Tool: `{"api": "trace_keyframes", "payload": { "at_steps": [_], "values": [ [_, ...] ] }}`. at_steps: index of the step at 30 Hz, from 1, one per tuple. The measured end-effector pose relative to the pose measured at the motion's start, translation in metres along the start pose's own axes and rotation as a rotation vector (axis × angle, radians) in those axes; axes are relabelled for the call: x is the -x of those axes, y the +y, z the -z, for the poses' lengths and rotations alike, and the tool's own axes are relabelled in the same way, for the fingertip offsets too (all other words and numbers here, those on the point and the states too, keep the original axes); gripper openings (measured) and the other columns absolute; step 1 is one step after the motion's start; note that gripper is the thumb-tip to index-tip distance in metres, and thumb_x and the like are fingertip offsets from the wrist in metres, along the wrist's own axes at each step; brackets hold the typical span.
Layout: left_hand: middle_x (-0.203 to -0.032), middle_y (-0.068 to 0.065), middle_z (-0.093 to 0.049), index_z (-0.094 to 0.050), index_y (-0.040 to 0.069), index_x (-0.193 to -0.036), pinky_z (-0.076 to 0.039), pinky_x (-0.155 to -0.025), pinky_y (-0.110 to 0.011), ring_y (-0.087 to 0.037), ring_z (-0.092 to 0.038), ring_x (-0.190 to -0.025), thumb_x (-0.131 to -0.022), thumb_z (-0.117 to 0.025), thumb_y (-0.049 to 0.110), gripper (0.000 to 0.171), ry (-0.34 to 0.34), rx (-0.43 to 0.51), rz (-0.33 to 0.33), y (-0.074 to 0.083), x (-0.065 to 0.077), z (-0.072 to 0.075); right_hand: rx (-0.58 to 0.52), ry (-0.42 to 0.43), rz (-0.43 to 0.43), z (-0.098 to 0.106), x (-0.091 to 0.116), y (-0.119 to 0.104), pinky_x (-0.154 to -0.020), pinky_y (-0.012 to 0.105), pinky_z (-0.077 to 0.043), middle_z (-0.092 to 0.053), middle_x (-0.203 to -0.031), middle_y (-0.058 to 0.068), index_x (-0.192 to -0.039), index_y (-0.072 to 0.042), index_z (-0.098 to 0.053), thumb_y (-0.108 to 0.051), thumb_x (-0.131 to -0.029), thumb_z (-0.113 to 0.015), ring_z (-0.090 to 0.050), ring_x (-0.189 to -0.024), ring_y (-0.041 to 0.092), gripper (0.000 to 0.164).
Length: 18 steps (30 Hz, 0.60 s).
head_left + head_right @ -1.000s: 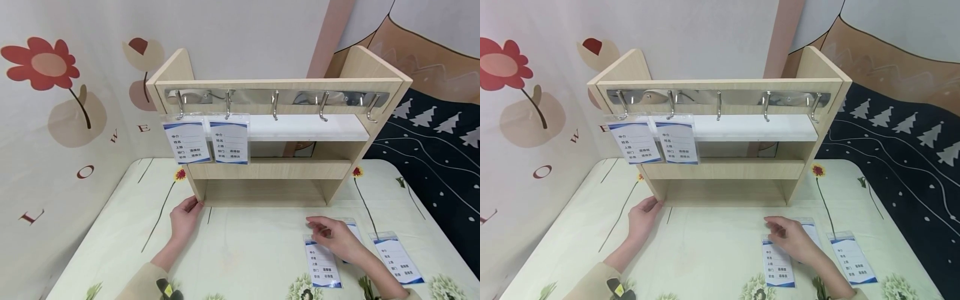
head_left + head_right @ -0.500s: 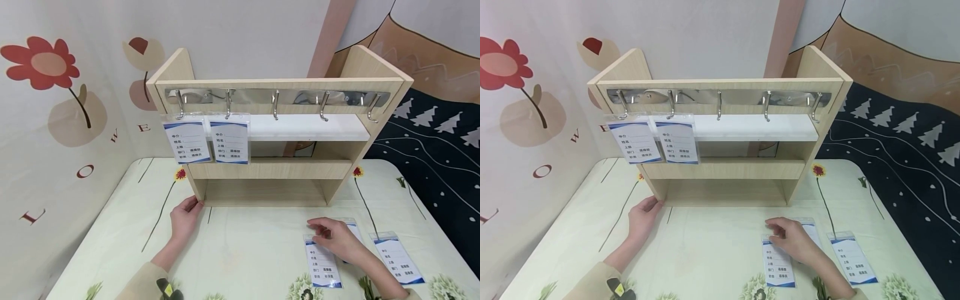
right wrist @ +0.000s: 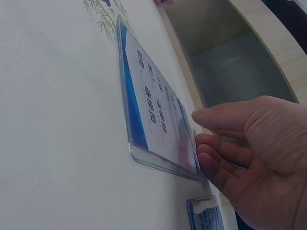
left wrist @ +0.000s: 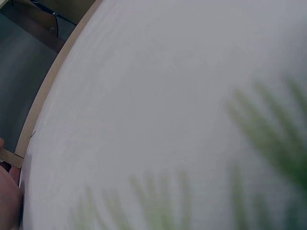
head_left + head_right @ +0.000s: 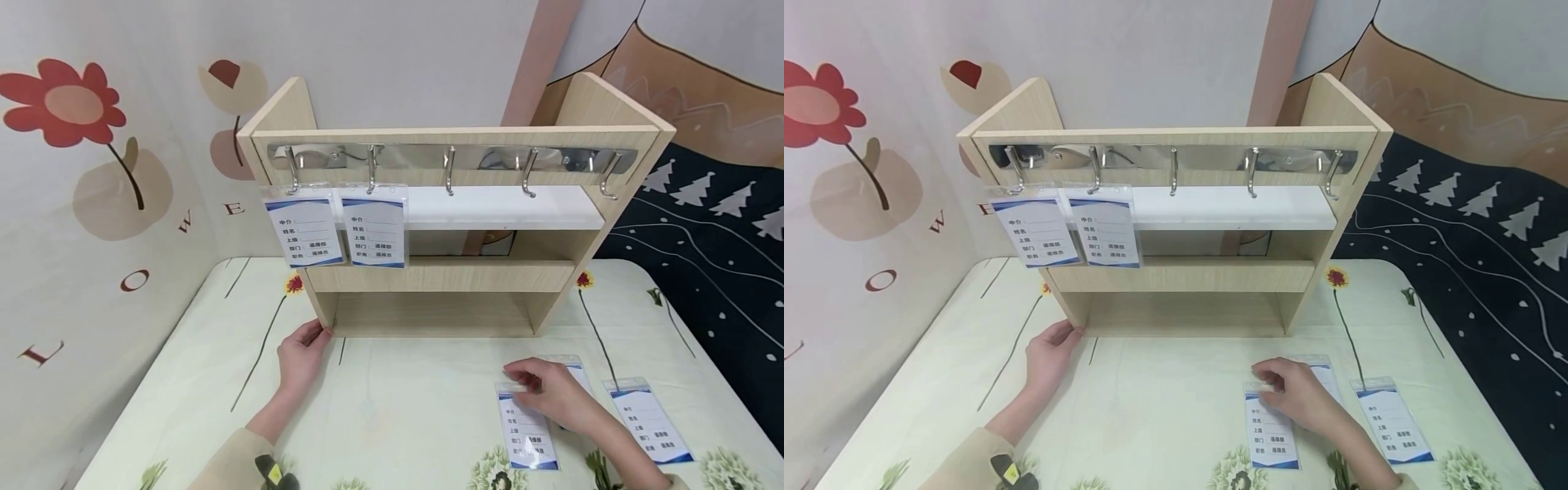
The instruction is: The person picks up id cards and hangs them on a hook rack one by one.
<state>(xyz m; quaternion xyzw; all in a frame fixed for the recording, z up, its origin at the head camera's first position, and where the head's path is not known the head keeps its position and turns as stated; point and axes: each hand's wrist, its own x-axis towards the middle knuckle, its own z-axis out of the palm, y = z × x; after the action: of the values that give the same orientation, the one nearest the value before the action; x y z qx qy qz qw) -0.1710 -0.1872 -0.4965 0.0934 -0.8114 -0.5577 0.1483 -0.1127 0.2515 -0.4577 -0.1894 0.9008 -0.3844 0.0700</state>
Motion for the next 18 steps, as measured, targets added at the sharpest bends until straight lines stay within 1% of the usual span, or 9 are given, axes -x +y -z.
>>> {"api": "trace_keyframes", "payload": {
  "at_steps": [6, 10, 13, 18],
  "values": [
    [-0.116, -0.022, -0.072, -0.071, -0.006, -0.122, -0.051, -0.076, -0.007, -0.033, -0.070, -0.109, -0.095, -0.071, 0.002, 0.028, -0.011, 0.007, 0.004, 0.0002, 0.0016, 0.0000, 0.040, -0.003, -0.035, 0.0012, 0.0011, -0.0011, -0.074, 0.025, -0.055, -0.068, -0.101, -0.002, -0.117, 0.001, -0.072, 0.000, -0.079, -0.083, -0.060, -0.087, 0.010, 0.039],
    [-0.117, -0.022, -0.072, -0.071, -0.006, -0.122, -0.051, -0.076, -0.006, -0.034, -0.070, -0.110, -0.095, -0.071, 0.002, 0.028, -0.015, 0.012, 0.004, 0.0001, 0.0020, 0.0000, 0.034, -0.002, -0.032, 0.0022, 0.0031, -0.0015, -0.073, 0.025, -0.055, -0.067, -0.099, -0.003, -0.115, 0.002, -0.072, 0.000, -0.077, -0.085, -0.059, -0.086, 0.010, 0.041],
    [-0.117, -0.022, -0.072, -0.071, -0.005, -0.122, -0.051, -0.077, -0.007, -0.034, -0.070, -0.110, -0.095, -0.071, 0.002, 0.028, -0.012, 0.011, 0.003, 0.0005, 0.0015, 0.0004, 0.020, -0.004, -0.016, 0.0036, 0.0039, -0.0002, -0.073, 0.025, -0.055, -0.067, -0.099, -0.002, -0.115, 0.002, -0.072, -0.001, -0.077, -0.086, -0.059, -0.085, 0.010, 0.041],
    [-0.118, -0.023, -0.072, -0.070, -0.006, -0.124, -0.051, -0.076, -0.006, -0.034, -0.069, -0.111, -0.096, -0.070, 0.003, 0.029, -0.023, 0.003, 0.014, 0.0034, 0.0017, 0.0008, 0.004, -0.013, -0.026, 0.0054, 0.0041, 0.0025, -0.072, 0.025, -0.055, -0.068, -0.100, -0.001, -0.116, 0.002, -0.072, -0.003, -0.080, -0.086, -0.059, -0.085, 0.010, 0.039]
  ]
}}
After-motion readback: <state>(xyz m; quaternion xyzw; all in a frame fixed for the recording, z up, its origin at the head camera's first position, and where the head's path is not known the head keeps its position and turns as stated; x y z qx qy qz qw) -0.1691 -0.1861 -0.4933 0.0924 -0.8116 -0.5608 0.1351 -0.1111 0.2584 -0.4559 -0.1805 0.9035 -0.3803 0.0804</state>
